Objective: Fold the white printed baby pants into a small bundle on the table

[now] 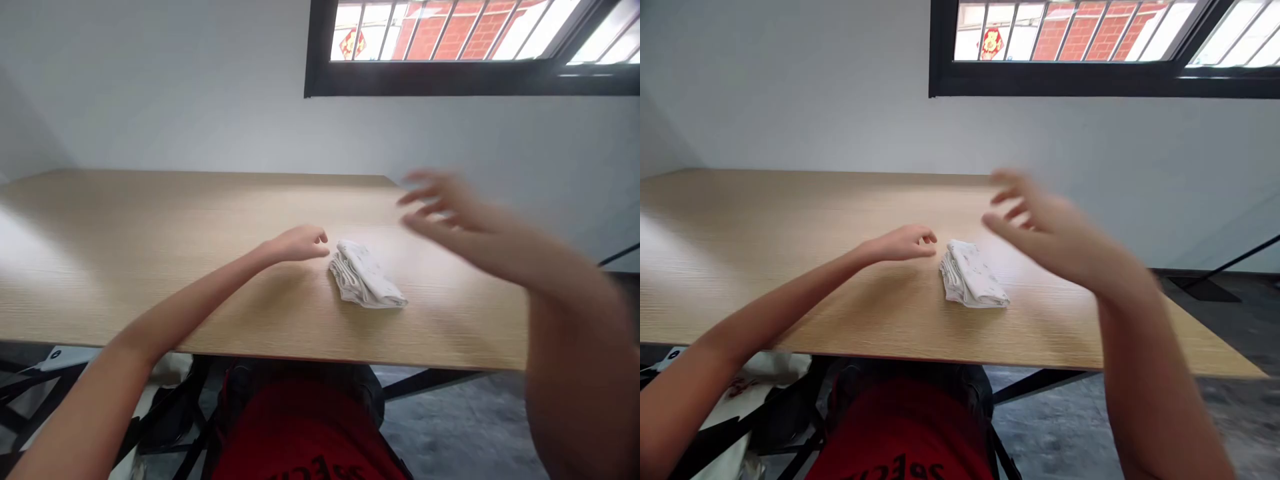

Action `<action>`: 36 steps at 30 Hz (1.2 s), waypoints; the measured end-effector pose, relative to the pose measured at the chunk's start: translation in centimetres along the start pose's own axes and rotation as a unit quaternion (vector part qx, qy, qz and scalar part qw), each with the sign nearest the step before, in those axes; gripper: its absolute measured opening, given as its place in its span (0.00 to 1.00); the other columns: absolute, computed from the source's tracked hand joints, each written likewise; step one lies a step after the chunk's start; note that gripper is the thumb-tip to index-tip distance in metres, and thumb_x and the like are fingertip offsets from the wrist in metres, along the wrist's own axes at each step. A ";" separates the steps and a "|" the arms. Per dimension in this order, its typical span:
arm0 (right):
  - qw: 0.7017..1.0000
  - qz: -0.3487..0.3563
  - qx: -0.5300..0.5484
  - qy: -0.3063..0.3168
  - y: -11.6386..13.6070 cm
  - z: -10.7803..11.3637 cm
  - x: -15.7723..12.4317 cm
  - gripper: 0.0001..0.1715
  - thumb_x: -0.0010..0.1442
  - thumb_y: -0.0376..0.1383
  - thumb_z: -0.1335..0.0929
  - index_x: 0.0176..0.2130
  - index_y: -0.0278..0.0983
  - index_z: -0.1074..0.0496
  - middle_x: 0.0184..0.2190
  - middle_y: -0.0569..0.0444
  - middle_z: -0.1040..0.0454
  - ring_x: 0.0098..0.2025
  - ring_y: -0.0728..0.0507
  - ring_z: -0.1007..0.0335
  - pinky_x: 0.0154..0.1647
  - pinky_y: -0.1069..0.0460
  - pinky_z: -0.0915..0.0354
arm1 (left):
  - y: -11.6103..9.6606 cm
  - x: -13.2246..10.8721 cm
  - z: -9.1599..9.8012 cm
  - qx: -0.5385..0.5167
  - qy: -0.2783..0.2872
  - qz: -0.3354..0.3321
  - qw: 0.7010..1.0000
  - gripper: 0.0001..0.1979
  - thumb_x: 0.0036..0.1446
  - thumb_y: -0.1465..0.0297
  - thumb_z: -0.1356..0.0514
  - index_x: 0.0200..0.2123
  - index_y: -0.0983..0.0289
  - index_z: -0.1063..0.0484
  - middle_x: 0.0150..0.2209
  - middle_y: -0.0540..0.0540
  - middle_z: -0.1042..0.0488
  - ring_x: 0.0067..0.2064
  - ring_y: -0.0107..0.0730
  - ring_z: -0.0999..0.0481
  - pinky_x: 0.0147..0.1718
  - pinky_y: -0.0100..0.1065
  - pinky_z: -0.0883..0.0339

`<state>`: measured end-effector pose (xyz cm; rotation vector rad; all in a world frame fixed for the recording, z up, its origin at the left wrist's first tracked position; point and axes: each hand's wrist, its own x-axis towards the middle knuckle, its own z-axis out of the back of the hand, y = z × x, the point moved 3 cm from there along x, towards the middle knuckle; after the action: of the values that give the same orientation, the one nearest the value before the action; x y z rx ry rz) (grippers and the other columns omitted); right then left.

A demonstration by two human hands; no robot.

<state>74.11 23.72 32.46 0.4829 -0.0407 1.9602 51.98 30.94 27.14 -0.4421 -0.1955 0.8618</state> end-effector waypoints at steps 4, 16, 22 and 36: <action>0.986 0.024 0.022 0.162 0.2 -5.5 3.5 0.37 0.59 0.55 0.40 0.57 0.35 0.41 0.50 0.43 0.37 0.44 0.38 0.34 0.38 0.47 0.34 | 1.7 1.4 -3.5 0.006 0.038 0.026 0.999 0.35 0.46 0.43 0.48 0.51 0.59 0.38 0.51 0.58 0.41 0.54 0.43 0.44 0.53 0.46 0.47; 0.987 0.142 0.063 0.034 2.9 -11.4 3.8 0.15 0.58 0.35 0.41 0.41 0.33 0.29 0.33 0.50 0.31 0.41 0.42 0.39 0.42 0.48 0.41 | 0.9 2.8 -7.6 -0.024 -0.082 0.073 0.994 0.21 0.48 0.50 0.45 0.44 0.51 0.32 0.47 0.53 0.39 0.52 0.47 0.45 0.51 0.56 0.53; 0.985 0.164 0.038 -0.032 3.5 -10.5 3.5 0.22 0.61 0.43 0.42 0.48 0.34 0.33 0.46 0.48 0.34 0.49 0.39 0.44 0.50 0.43 0.47 | 0.8 2.1 -7.6 -0.109 -0.136 0.046 0.984 0.16 0.57 0.63 0.52 0.49 0.56 0.39 0.48 0.51 0.35 0.51 0.42 0.39 0.53 0.50 0.50; 0.990 0.091 -0.004 -0.104 5.8 -4.1 4.3 0.31 0.51 0.48 0.35 0.50 0.33 0.37 0.37 0.47 0.30 0.40 0.36 0.35 0.47 0.36 0.44 | -3.8 -1.4 2.8 -0.430 -0.250 -0.009 0.868 0.19 0.46 0.81 0.45 0.42 0.63 0.45 0.34 0.51 0.33 0.32 0.25 0.31 0.30 0.26 0.37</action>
<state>66.15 25.94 31.28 0.6978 -0.2338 2.0791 52.79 28.54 31.36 -1.0398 -1.0910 0.8245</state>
